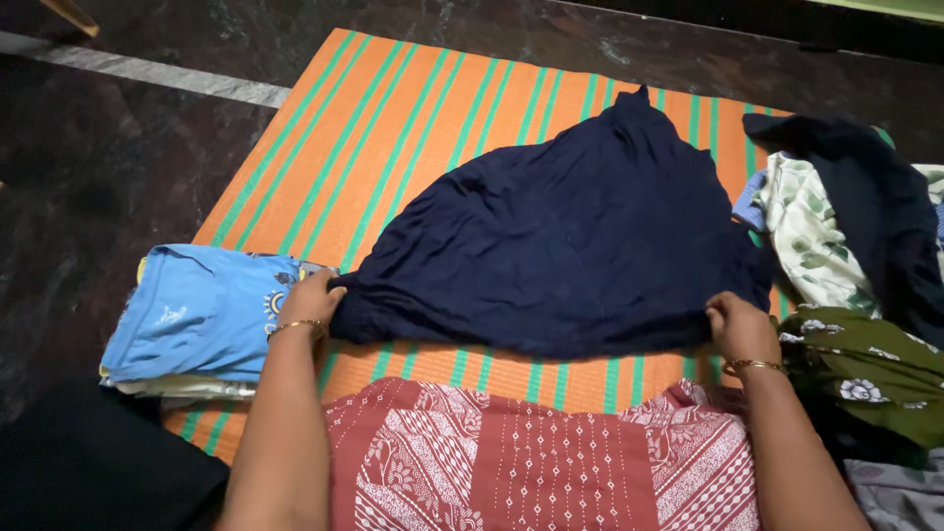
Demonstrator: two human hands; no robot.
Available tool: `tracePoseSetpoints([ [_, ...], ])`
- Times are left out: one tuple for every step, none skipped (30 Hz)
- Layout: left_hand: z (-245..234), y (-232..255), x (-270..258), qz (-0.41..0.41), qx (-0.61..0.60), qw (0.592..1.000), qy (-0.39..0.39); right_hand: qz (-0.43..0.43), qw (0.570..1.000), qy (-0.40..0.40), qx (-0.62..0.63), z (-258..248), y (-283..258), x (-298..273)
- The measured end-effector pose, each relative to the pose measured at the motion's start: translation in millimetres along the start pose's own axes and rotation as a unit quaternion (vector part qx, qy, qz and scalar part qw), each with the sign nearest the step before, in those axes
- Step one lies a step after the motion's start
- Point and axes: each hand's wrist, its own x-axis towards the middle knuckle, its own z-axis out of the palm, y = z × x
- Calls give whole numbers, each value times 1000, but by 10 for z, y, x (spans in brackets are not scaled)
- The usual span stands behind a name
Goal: The person folds a light blue t-shirt and places it on a stack, then unfolds and refolds a dark blue long-sleeved shirt on a striped mat. The person smooths and aligns the garment before folding it into a compact shape.
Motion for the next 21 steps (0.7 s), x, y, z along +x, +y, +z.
tracePoseSetpoints([
  [-6,22,19,0,-10,1000,17,11,1000,21,9,14,-39,11],
  [1,36,45,8,4,1000,19,21,999,42,18,16,-67,21],
  [20,47,86,15,17,1000,20,10,997,71,26,14,-91,37],
  [47,49,133,23,31,999,21,-1,994,101,35,16,-116,56],
  [85,37,171,37,42,998,35,-12,991,130,43,19,-131,58],
  [127,20,209,50,52,996,49,-26,990,135,30,13,-139,60],
  [162,-4,251,64,63,994,63,-40,989,140,17,5,-148,70],
  [197,-25,291,49,68,995,48,-55,988,146,4,3,-159,72],
  [232,-36,331,35,73,996,34,-60,988,138,20,11,-174,70],
  [260,-44,366,20,77,997,20,-65,989,130,37,21,-187,70],
  [285,-49,386,12,78,997,2,-69,989,121,53,28,-194,71],
  [309,-43,399,5,79,997,-16,-84,987,126,47,31,-199,85],
  [325,-30,404,-2,79,996,-33,-98,986,131,42,32,-203,102],
  [329,-13,405,-5,93,995,-38,-113,984,135,37,36,-204,114],
  [327,9,401,-7,106,993,-43,-116,984,134,35,40,-203,117],
  [323,37,392,-10,119,992,-48,-119,983,133,34,46,-207,117],
  [319,61,372,-15,131,990,-48,-123,983,131,33,52,-216,115],
  [310,84,352,-20,144,988,-48,-117,985,121,31,53,-227,107],
  [290,106,340,-25,157,986,-47,-113,987,111,29,56,-248,107],
  [273,126,330,-16,166,985,-44,-108,989,101,28,54,-268,104],
  [255,139,321,-6,175,984,-41,-103,990,90,23,51,-286,97],
])
